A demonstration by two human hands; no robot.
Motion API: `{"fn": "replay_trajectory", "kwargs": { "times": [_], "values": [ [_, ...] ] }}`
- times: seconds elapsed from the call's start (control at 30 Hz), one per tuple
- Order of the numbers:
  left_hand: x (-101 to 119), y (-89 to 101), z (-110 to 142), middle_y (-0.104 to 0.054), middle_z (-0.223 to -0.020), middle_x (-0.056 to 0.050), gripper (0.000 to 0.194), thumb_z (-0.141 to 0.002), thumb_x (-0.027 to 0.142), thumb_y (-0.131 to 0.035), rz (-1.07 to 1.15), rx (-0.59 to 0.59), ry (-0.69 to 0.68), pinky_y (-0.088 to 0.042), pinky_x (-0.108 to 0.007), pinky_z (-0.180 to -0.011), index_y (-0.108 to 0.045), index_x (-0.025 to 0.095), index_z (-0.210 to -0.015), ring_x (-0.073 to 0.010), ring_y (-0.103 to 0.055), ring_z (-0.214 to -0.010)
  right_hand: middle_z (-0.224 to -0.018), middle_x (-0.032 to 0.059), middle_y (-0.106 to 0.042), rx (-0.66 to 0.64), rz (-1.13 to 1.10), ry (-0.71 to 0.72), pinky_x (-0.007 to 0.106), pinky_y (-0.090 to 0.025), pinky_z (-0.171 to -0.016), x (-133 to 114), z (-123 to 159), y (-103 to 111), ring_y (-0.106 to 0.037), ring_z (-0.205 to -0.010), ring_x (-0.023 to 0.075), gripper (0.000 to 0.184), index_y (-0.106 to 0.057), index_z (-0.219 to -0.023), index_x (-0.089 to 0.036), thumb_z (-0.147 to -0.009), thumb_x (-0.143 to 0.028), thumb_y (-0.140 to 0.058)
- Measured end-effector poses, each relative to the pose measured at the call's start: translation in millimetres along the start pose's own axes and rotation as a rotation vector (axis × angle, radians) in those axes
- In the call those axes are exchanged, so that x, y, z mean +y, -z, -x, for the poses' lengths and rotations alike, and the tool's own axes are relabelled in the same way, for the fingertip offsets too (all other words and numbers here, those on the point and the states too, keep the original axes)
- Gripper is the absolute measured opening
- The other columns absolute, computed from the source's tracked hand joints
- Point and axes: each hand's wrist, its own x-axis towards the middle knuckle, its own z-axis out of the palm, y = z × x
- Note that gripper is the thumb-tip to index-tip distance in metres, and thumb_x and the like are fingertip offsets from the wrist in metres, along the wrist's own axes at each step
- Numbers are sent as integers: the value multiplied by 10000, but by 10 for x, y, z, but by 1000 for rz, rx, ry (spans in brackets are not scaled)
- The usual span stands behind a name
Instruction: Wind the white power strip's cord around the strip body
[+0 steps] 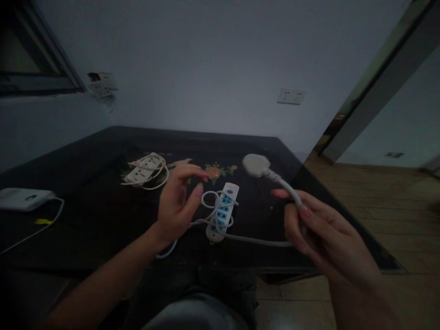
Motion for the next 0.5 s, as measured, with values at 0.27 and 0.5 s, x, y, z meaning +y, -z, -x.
{"fn": "replay_trajectory", "kwargs": {
  "times": [0.27, 0.5],
  "values": [
    [-694, -167, 640, -334, -1419, -199, 780, -764, 465, -648, -270, -562, 648, -304, -456, -1092, -340, 108, -1386, -327, -314, -1338, -412, -55, -234, 278, -16, 161, 316, -261, -365, -50, -70, 377, -259, -362, 112, 279, -691, -996, -332, -826, -512, -563],
    [-699, -246, 603, -410, -1392, -213, 829, -762, 519, -611, -216, -721, 699, -320, -428, -1085, -336, 76, -1407, -332, -387, -1306, -547, 2, -479, 538, 448, 424, 319, -284, -466, -7, -171, 355, -430, -468, 122, 169, -704, -839, -268, -830, -417, -625]
  ]
}}
